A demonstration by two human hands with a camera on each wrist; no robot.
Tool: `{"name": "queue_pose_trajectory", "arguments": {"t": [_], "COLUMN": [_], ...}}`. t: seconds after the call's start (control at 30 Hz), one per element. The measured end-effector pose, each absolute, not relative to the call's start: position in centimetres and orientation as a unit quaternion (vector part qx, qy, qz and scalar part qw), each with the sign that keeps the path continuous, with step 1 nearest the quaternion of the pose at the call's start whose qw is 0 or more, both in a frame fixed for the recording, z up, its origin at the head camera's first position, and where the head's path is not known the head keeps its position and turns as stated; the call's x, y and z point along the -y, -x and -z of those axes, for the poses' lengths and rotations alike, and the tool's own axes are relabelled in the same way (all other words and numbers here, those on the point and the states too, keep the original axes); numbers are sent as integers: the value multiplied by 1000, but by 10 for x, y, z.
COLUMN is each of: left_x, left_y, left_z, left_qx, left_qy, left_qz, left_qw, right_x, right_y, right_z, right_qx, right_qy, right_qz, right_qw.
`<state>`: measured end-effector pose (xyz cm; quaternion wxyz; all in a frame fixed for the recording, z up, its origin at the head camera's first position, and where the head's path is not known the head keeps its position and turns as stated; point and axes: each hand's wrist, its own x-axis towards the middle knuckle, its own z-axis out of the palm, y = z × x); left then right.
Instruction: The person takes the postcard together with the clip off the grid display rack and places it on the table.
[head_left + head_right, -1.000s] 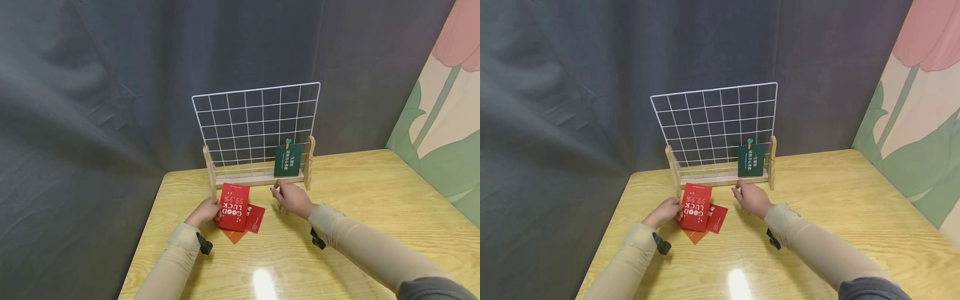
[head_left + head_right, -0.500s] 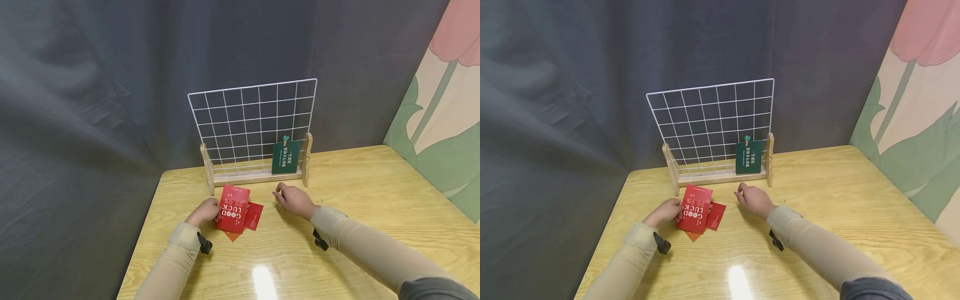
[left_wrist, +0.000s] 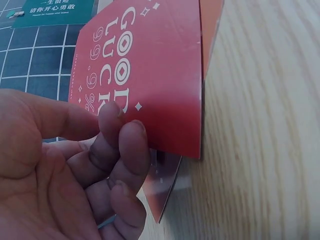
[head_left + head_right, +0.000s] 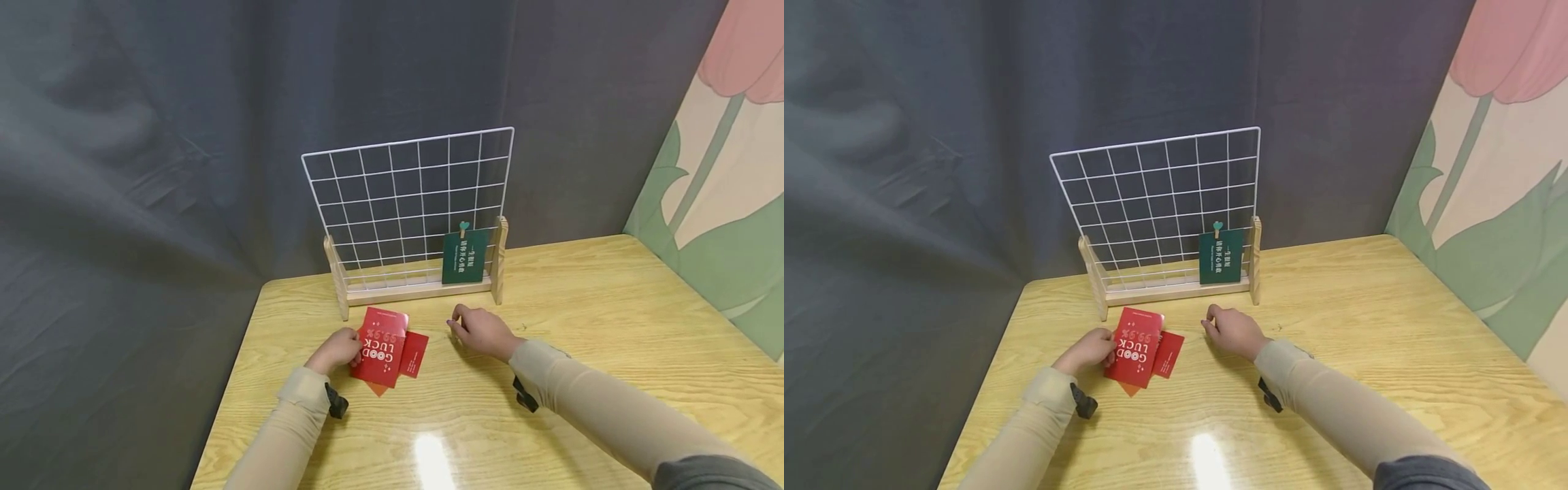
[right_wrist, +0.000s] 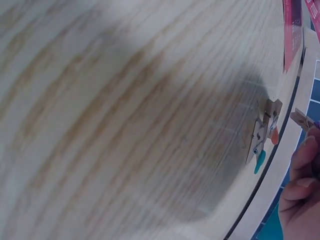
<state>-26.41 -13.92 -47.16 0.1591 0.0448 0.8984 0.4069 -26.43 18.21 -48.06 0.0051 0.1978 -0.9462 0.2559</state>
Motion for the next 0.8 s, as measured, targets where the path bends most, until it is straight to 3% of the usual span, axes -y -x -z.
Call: {"name": "queue_pose_trajectory", "arguments": {"t": [0.8], "left_x": [136], "left_y": [265], "left_z": [478], "left_qx": [-906], "left_qy": [-45], "left_qz": [-380], "left_qw": [178], "right_x": [-189], "right_y": [267], "right_z": [492], "right_qx": [944], "right_qy": [-198], "right_qz": [-264], "right_qw": [0]}}
